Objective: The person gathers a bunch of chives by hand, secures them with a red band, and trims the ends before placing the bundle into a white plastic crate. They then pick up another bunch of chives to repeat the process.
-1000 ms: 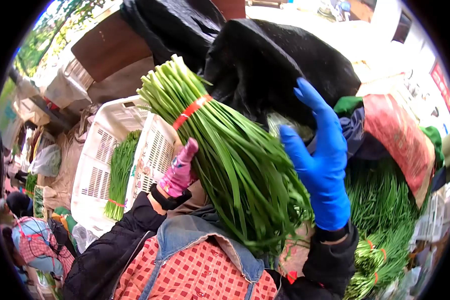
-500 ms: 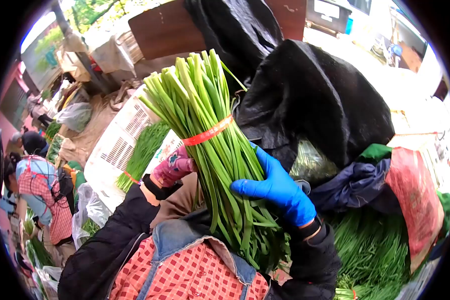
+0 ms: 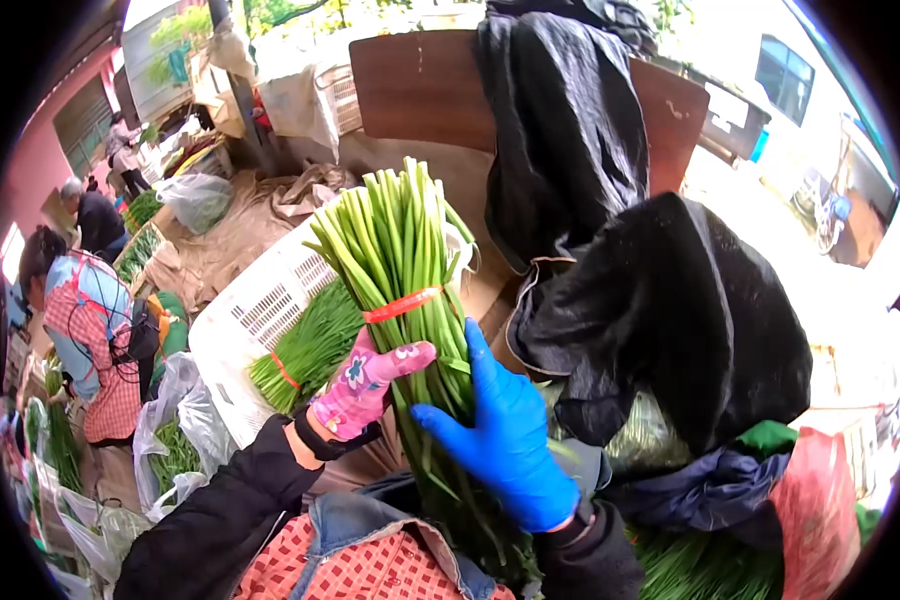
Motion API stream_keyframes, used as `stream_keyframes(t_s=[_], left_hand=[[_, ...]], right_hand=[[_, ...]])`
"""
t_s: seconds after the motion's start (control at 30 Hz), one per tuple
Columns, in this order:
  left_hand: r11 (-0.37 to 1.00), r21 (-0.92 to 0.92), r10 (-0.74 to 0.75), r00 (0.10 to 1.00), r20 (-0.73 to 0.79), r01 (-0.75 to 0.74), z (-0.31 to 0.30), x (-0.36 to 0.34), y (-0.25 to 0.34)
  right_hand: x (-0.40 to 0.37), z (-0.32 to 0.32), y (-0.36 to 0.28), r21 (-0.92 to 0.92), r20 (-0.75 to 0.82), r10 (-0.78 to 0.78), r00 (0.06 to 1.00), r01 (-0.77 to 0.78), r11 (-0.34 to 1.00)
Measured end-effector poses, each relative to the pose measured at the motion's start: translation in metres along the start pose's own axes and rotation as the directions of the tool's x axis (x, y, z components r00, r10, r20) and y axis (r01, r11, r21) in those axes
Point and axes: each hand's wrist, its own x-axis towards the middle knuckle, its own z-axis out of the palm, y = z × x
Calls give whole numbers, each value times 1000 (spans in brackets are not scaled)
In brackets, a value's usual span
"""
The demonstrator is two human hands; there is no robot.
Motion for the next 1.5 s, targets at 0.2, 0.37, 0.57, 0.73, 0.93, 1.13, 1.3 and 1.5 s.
stream_keyframes(t_s=[0.2, 0.37, 0.57, 0.73, 0.93, 1.13, 1.3, 1.5], left_hand=[[987, -115, 135, 974, 183, -116, -39, 35, -12], [941, -263, 302, 876, 375, -212, -10, 37, -26], [946, -237, 284, 916, 282, -220, -10, 41, -35], [910, -387, 283, 904, 321, -148, -18, 37, -11], [770, -567, 341, 940, -23, -292, -47, 57, -24], [814, -172, 492, 816, -304, -555, -135, 87, 10], [797, 122, 567, 662, -490, -592, -206, 100, 46], [650, -347, 222, 606, -764, -676, -255, 100, 12]], right_hand=[[59, -55, -11, 420, -70, 146, 987, -104, 902], [115, -79, -65, -29, -17, -8, 1000, 8, 1000], [116, -138, -40, -90, -76, 169, 983, -176, 980], [119, -190, -33, 239, 96, 234, 967, -251, 938], [126, -166, -27, -221, 811, 145, 567, 66, 973], [112, -94, -44, -194, 390, 301, 870, -242, 951], [117, -88, 13, -215, 346, 317, 883, -254, 943], [113, -45, 56, -192, 436, 310, 845, -249, 949]])
